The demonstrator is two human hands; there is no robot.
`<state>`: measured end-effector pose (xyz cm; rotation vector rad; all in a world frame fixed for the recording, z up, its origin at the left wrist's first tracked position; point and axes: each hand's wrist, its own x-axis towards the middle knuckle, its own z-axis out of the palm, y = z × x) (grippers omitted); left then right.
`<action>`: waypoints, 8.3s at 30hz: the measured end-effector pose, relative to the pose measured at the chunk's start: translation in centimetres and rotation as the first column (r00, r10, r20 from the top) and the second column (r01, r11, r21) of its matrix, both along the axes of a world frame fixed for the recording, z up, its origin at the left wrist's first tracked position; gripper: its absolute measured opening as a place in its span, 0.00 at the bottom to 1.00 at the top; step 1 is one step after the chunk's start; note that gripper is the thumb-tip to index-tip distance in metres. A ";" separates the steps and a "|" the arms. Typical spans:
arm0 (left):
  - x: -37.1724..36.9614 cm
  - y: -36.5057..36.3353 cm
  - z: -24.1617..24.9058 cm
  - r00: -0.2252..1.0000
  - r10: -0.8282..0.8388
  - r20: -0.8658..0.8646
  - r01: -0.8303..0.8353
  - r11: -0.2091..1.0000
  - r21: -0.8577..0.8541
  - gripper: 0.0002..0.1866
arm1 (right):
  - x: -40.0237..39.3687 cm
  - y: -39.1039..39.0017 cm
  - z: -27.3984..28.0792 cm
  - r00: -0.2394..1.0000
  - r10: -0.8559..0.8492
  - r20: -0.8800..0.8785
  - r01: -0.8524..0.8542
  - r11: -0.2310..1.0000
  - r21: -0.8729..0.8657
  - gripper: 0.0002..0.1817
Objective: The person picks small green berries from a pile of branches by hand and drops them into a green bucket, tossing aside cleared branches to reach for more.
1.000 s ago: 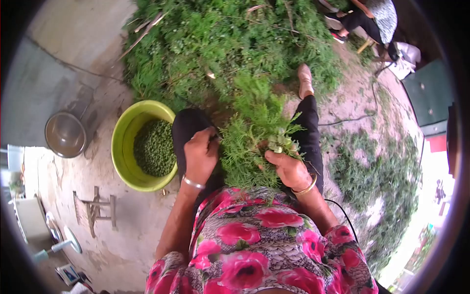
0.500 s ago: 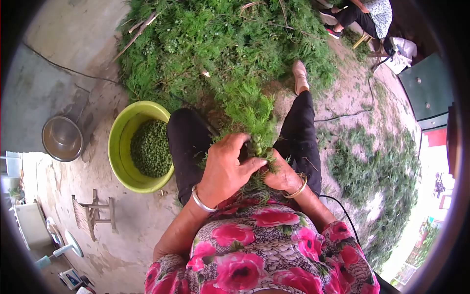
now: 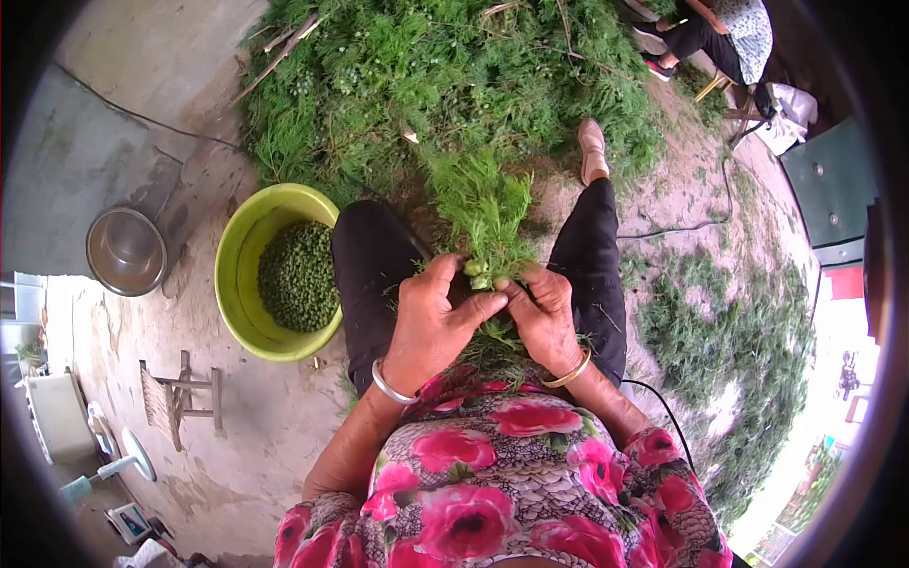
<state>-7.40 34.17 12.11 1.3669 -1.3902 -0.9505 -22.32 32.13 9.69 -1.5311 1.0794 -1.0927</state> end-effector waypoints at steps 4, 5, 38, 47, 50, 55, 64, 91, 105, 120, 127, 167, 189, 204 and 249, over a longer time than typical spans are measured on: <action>-0.3 0.3 0.5 0.997 0.008 -0.080 0.002 0.994 0.114 0.12 | -0.3 0.1 1.1 0.987 0.036 0.157 -0.076 0.964 0.256 0.05; -0.3 0.3 0.6 0.992 0.025 -0.124 -0.001 0.982 0.188 0.12 | -0.4 0.1 0.6 0.987 0.036 0.157 -0.076 0.964 0.256 0.05; -0.2 1.4 0.2 0.389 0.155 -0.908 0.333 0.895 0.296 0.13 | -2.8 0.7 1.7 0.841 0.087 0.535 -0.314 0.882 0.350 0.07; -1.3 1.6 1.7 0.886 0.027 -0.463 0.085 0.972 0.220 0.05 | -2.5 0.3 0.3 0.952 0.181 0.246 -0.239 0.942 0.234 0.08; -1.2 1.4 2.0 0.964 -0.044 -0.264 0.102 0.972 0.210 0.04 | -2.8 0.4 0.7 0.943 0.162 0.291 -0.253 0.916 0.312 0.06; -0.4 1.2 1.0 0.265 0.215 -0.940 0.344 0.890 0.300 0.07 | -3.0 0.9 -0.1 0.809 -0.123 0.575 -0.202 0.860 0.469 0.02; -1.1 1.9 2.2 0.688 0.102 -0.718 0.081 0.973 0.216 0.03 | -2.7 1.0 1.0 0.847 0.061 0.527 -0.284 0.891 0.353 0.05; -0.5 1.5 2.0 0.993 -0.090 0.077 0.092 0.995 -0.023 0.12 | -2.1 0.9 1.8 0.977 0.184 0.107 -0.195 0.975 0.108 0.07; 0.9 1.2 1.5 0.407 0.196 -0.892 0.438 0.815 0.379 0.10 | -2.6 0.6 1.8 0.970 0.139 0.201 -0.175 0.969 0.173 0.07; -0.2 0.8 1.6 0.994 -0.081 -0.069 0.087 0.992 0.095 0.05 | -1.9 0.8 1.8 0.985 0.173 0.012 -0.173 0.984 0.044 0.06; -1.0 1.3 2.0 0.746 0.124 -0.654 0.202 0.894 0.400 0.07 | -2.4 0.6 2.3 0.940 0.182 0.287 -0.257 0.933 0.250 0.05; -1.5 1.1 2.6 0.981 0.060 0.185 -0.024 0.982 -0.190 0.08 | -1.7 1.0 0.2 0.704 -0.082 0.706 -0.278 0.882 0.380 0.05; 1.5 -0.3 0.4 -0.016 0.336 -0.942 0.259 0.911 0.320 0.26 | -1.7 -0.4 0.4 0.803 -0.206 0.559 -0.058 0.907 0.417 0.14; 8.7 1.6 0.1 0.455 0.267 -0.850 -0.133 0.964 0.232 0.19 | -0.7 -1.1 0.8 0.907 -0.050 0.419 -0.035 0.981 0.192 0.08; 3.1 -3.1 -4.6 0.920 -0.110 0.377 0.115 0.993 0.009 0.10 | -15.6 -6.9 0.9 0.652 -0.176 0.737 -0.114 0.939 0.325 0.21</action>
